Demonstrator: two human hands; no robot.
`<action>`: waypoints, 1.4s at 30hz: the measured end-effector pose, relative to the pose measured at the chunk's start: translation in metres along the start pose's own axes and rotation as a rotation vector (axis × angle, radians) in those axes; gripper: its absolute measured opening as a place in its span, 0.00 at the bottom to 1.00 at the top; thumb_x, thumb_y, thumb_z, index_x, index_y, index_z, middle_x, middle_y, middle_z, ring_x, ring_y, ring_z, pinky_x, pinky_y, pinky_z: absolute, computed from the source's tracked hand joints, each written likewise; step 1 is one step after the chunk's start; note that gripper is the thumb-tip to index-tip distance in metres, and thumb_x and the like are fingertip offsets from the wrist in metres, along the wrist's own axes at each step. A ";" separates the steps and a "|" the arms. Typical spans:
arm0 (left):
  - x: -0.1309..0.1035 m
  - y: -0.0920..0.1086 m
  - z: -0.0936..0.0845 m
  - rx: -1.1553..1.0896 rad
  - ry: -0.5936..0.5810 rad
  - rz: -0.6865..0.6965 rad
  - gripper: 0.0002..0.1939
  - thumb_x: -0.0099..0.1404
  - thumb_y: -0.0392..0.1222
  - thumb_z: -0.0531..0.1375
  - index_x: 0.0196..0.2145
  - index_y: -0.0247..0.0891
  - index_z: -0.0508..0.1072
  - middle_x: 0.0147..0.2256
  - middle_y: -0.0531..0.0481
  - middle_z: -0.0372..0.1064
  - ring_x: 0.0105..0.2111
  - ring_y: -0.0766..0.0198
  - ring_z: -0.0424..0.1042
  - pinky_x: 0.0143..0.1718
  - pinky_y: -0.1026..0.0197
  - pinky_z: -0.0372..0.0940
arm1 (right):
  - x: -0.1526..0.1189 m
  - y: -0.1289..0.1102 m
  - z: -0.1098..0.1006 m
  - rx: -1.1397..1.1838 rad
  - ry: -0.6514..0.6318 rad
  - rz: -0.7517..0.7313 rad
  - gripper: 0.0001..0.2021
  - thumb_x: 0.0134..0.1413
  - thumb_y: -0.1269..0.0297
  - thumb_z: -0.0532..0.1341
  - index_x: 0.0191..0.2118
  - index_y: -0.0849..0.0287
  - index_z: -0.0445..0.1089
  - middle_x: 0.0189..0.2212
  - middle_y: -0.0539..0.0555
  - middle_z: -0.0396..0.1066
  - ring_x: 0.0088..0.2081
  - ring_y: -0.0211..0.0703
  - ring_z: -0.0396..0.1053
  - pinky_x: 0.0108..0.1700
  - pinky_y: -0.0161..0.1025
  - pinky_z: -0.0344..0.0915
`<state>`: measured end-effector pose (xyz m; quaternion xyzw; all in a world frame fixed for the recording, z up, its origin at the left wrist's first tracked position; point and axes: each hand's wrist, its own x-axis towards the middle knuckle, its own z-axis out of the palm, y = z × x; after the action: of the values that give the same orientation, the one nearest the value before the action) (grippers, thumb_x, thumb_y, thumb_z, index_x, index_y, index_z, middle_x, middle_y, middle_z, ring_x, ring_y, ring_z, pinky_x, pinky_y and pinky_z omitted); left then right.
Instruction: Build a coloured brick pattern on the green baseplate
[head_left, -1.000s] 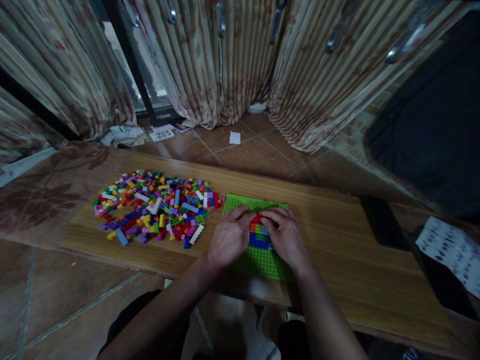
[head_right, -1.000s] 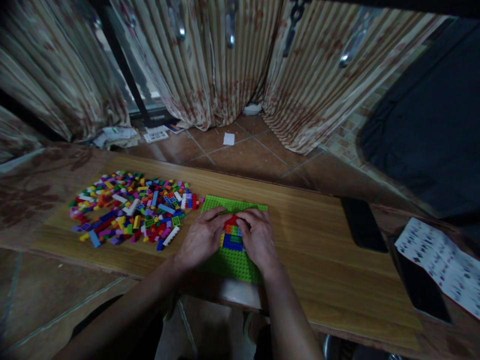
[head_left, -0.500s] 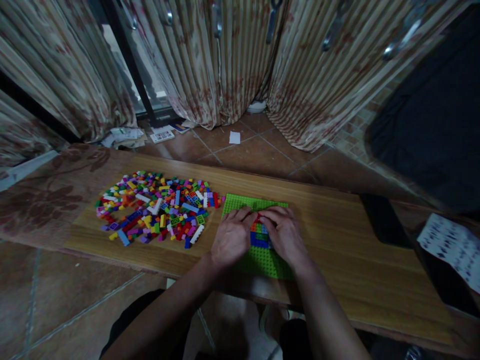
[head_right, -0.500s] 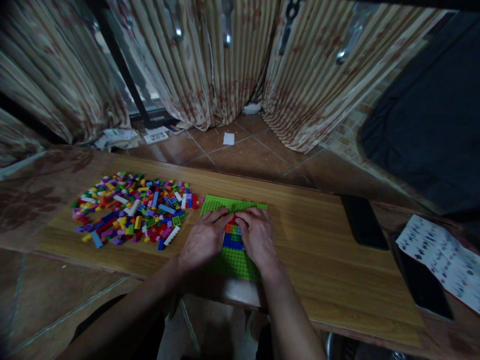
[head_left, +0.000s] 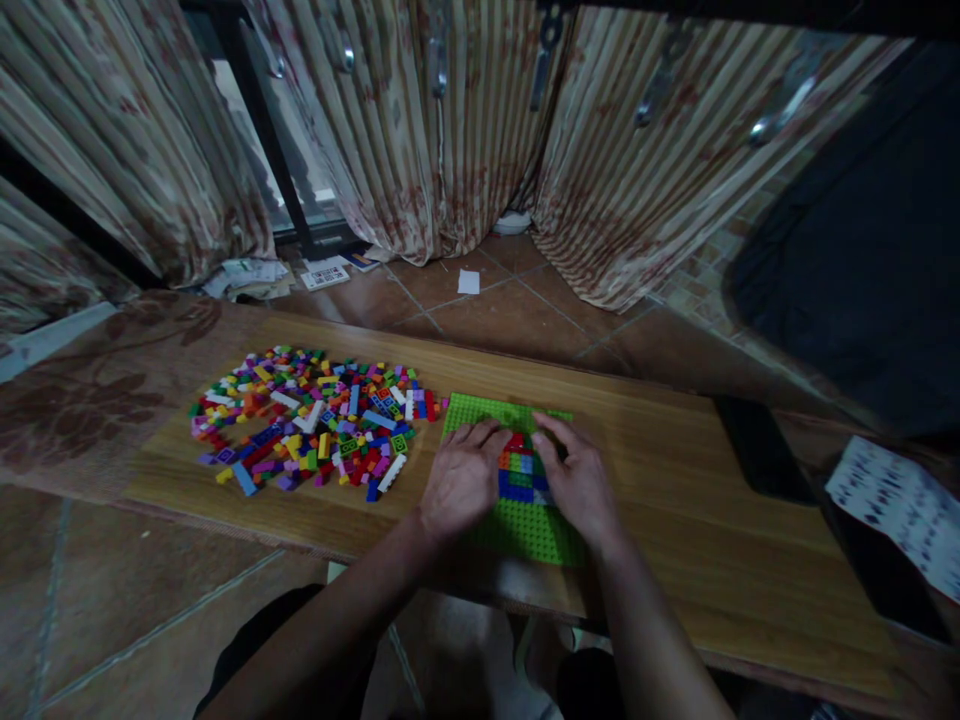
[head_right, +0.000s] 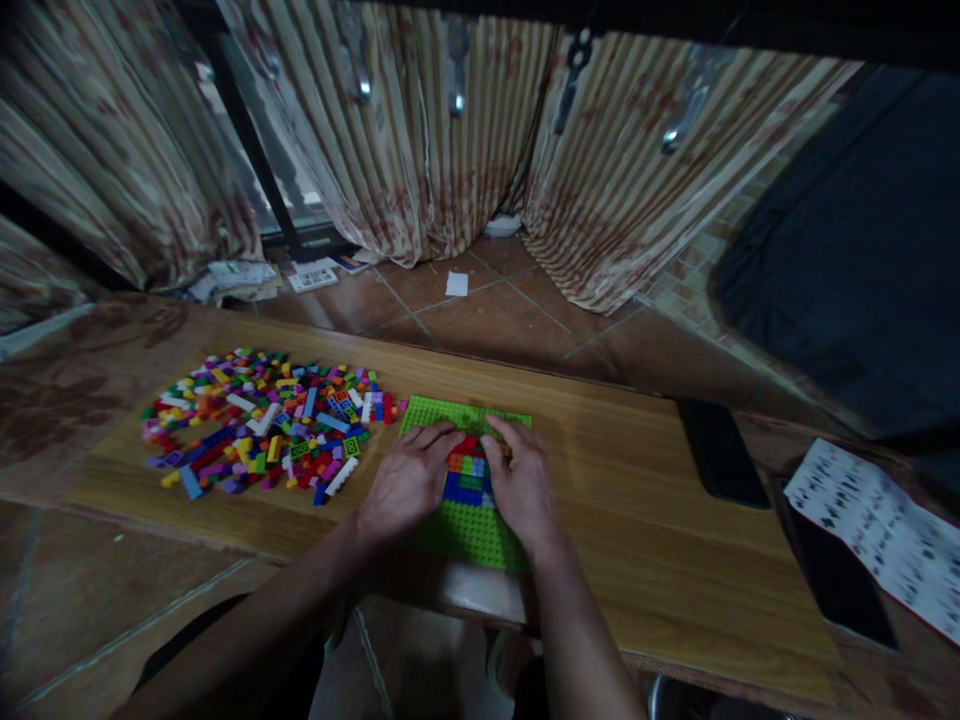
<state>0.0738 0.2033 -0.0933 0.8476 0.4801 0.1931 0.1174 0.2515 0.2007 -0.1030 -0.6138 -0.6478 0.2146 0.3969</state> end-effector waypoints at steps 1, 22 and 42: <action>0.000 0.000 -0.001 -0.004 -0.003 -0.006 0.20 0.66 0.32 0.52 0.55 0.37 0.68 0.56 0.43 0.67 0.55 0.56 0.66 0.57 0.50 0.61 | 0.000 0.002 -0.002 0.043 0.048 0.044 0.18 0.62 0.53 0.54 0.50 0.55 0.73 0.47 0.58 0.75 0.49 0.49 0.70 0.54 0.51 0.64; 0.001 -0.009 -0.006 -0.262 0.177 -0.120 0.19 0.69 0.31 0.49 0.54 0.38 0.67 0.54 0.45 0.68 0.50 0.61 0.71 0.54 0.57 0.67 | -0.001 0.012 -0.008 -0.027 0.121 0.171 0.19 0.58 0.51 0.54 0.42 0.58 0.77 0.41 0.60 0.78 0.42 0.51 0.74 0.47 0.49 0.67; -0.006 -0.019 -0.028 -0.440 0.371 -0.218 0.14 0.71 0.38 0.48 0.46 0.37 0.71 0.42 0.46 0.75 0.41 0.63 0.74 0.45 0.59 0.69 | 0.005 0.006 -0.004 0.130 0.508 0.176 0.18 0.55 0.53 0.60 0.40 0.63 0.76 0.35 0.60 0.77 0.37 0.49 0.74 0.43 0.48 0.69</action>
<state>0.0440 0.2077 -0.0768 0.6955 0.5283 0.4301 0.2285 0.2588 0.2059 -0.1042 -0.6750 -0.4566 0.1285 0.5651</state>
